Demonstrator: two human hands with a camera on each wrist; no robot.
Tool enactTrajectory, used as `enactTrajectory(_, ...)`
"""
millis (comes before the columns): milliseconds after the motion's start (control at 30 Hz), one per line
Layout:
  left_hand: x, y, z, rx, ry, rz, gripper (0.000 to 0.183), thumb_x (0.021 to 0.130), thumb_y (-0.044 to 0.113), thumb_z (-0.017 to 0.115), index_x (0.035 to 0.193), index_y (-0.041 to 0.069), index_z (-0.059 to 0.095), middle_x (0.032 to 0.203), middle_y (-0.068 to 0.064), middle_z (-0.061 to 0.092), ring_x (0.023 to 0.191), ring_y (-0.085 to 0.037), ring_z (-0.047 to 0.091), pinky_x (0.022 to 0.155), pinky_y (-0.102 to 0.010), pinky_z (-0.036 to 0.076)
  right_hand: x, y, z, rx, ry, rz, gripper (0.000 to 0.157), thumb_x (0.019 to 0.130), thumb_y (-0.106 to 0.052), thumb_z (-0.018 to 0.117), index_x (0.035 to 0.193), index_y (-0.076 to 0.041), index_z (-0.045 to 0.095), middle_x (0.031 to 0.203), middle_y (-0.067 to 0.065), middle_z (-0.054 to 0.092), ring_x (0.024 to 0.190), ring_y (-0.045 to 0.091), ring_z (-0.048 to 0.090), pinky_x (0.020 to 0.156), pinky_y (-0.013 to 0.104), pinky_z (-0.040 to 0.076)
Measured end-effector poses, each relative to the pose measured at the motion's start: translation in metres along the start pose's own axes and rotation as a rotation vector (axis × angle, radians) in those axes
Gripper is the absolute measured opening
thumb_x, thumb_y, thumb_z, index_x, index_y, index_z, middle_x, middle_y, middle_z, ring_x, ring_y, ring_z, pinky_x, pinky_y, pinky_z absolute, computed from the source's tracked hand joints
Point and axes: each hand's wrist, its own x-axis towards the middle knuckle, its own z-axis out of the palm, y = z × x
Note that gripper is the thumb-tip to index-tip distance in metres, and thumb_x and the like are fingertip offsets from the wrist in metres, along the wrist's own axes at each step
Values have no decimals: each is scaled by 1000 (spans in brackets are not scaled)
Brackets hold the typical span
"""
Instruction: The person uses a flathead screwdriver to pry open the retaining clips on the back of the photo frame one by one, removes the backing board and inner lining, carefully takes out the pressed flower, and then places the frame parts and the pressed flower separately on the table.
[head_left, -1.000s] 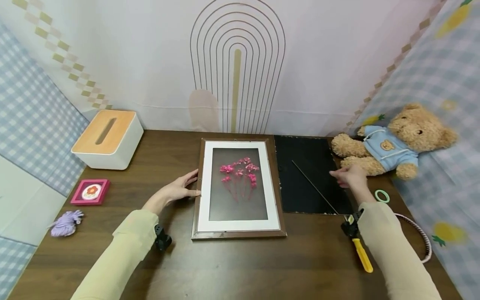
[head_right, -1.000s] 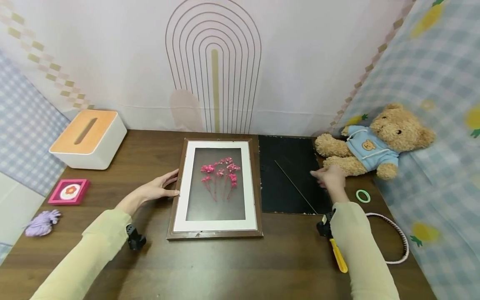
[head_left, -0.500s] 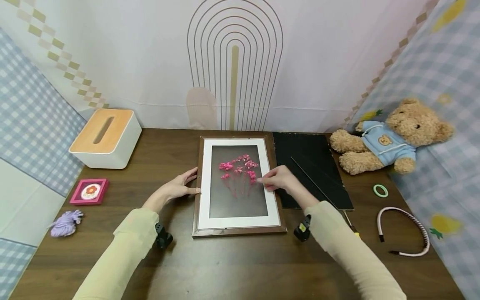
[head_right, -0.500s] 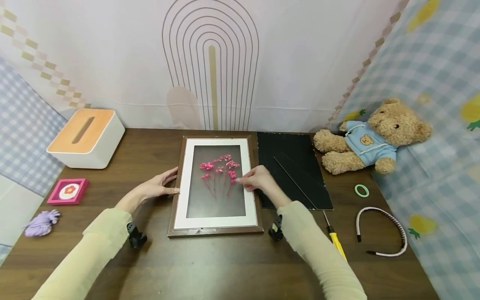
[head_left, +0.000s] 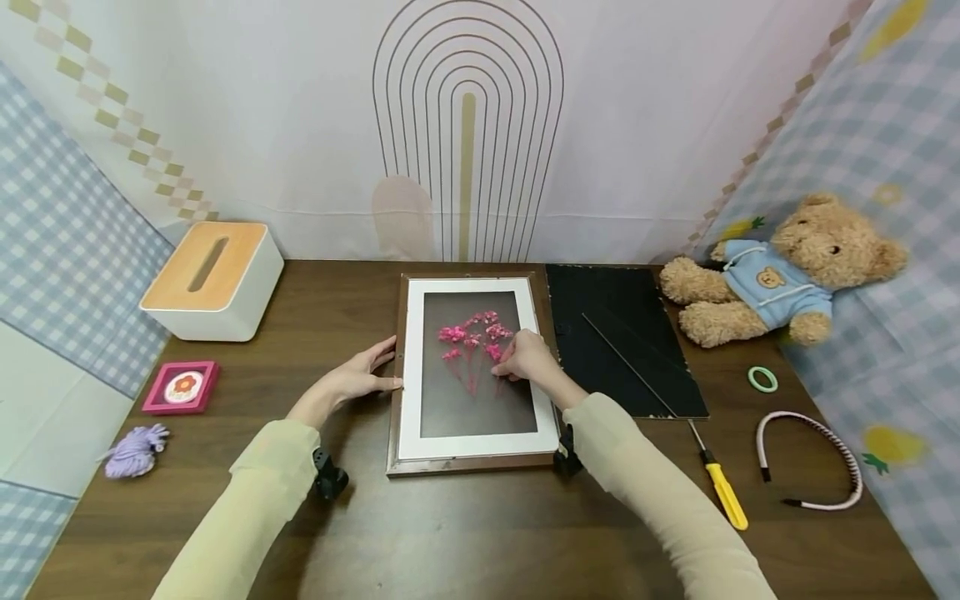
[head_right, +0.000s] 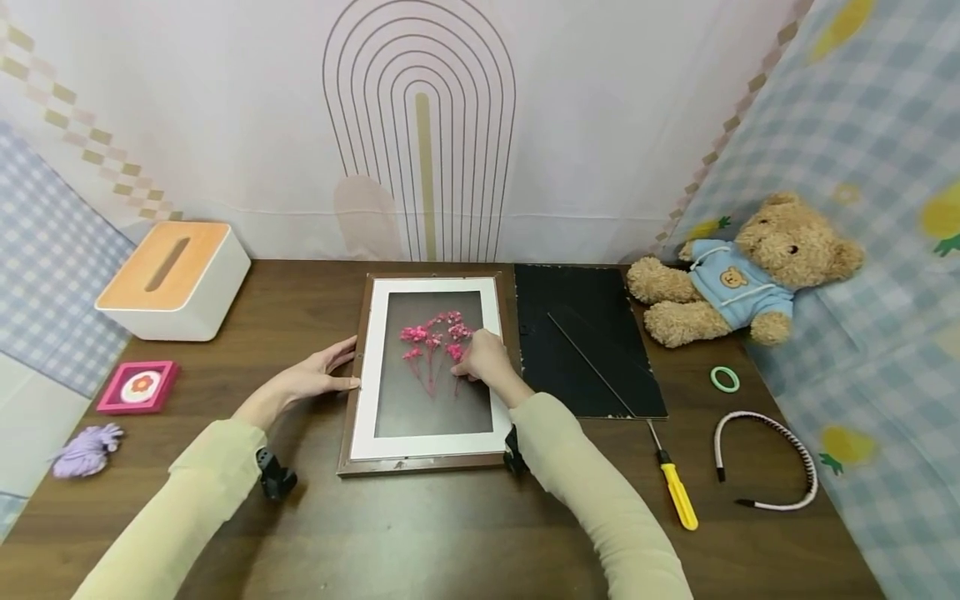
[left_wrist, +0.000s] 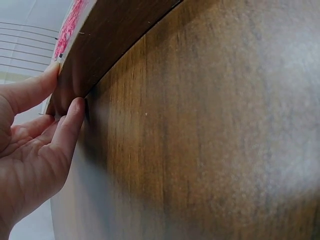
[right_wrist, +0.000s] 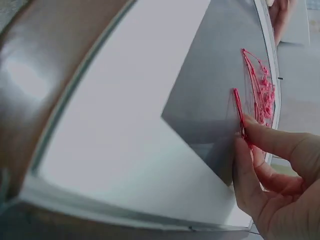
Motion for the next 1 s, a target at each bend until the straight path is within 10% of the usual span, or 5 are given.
enactTrajectory(433, 0, 2, 1, -17, 4, 13, 84, 88, 3, 60, 148, -2, 2, 152, -28, 11, 143, -40, 9, 116, -53, 6, -9, 40, -40, 462, -184, 75, 36, 83, 0, 66, 114, 14, 55, 73, 2, 63, 58, 5, 63, 60, 20, 56)
enactTrajectory(1000, 1, 1, 0, -24, 1, 6, 85, 88, 5, 60, 149, 0, 2, 153, -27, 9, 143, -40, 8, 116, -53, 8, -55, 148, -112, 445, -469, 71, 9, 85, -1, 62, 93, 3, 61, 77, -3, 68, 72, 4, 66, 71, 22, 56)
